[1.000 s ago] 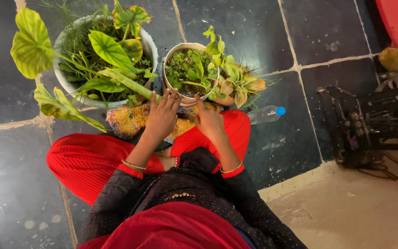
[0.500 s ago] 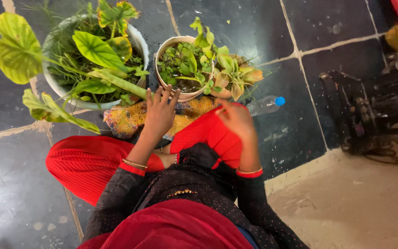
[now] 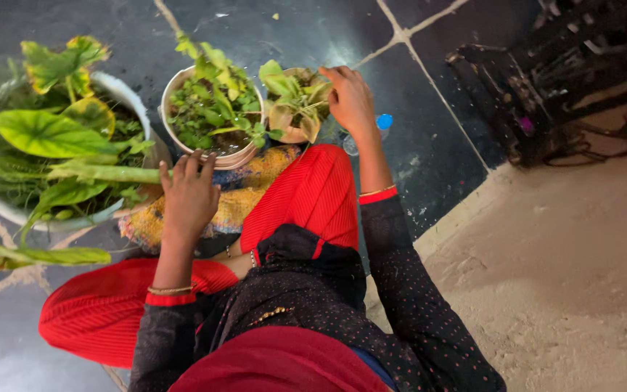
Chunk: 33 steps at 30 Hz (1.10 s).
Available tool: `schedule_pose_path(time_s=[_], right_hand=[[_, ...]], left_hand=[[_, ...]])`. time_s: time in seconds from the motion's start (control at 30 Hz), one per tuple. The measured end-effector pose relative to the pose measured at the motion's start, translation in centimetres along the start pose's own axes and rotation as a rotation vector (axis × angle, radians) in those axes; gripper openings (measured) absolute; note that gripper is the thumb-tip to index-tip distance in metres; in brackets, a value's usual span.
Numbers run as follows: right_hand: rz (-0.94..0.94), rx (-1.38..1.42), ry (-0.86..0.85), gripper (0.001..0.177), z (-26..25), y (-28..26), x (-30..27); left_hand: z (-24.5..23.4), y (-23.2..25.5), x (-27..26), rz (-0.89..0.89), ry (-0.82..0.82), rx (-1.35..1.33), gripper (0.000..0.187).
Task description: The person sits cross-legged on a tiled floor and waters three potted plants using a plastic water bottle. They pour water into each pot sequentially and then use their hands to adjust the leaves and soil in the pots.
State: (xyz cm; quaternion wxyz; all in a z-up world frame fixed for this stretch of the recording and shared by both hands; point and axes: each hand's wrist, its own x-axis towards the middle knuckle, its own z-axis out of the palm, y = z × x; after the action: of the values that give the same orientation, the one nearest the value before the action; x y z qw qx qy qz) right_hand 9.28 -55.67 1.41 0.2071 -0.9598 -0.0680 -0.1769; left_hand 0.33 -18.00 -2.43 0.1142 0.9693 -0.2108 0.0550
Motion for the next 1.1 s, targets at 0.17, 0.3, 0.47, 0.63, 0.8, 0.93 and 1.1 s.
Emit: schedule_pose_path(time_s=[0.17, 0.3, 0.47, 0.63, 0.8, 0.93, 1.1], right_hand=[[0.025, -0.016, 0.005, 0.056, -0.9, 0.7, -0.4], [0.049, -0.075, -0.04, 0.056, -0.2, 1.8, -0.8], [0.092, -0.097, -0.057, 0.064, 1.1, 2.9, -0.8], [-0.023, -0.144, 0.025, 0.071, 1.5, 2.5, -0.2], [0.045, -0.132, -0.007, 0.052, 1.2, 1.2, -1.1], [0.076, 0.012, 0.03, 0.052, 2.2, 0.4, -2.7], [0.108, 0.066, 0.03, 0.054, 2.9, 0.3, -3.9]], left_hand=[[0.6, -0.9, 0.2, 0.013, -0.043, -0.053, 0.068], [-0.1, -0.7, 0.7, 0.045, -0.019, -0.035, 0.065], [-5.2, 2.2, 1.9, 0.06, 0.055, -0.093, 0.049], [-10.0, 6.3, 5.0, 0.2, 0.194, -0.242, 0.039], [-9.3, 9.3, 9.2, 0.331, 0.272, -0.348, 0.041], [-4.2, 11.0, 14.2, 0.407, 0.259, -0.335, 0.052], [2.6, 13.1, 19.8, 0.482, 0.2, -0.152, 0.077]])
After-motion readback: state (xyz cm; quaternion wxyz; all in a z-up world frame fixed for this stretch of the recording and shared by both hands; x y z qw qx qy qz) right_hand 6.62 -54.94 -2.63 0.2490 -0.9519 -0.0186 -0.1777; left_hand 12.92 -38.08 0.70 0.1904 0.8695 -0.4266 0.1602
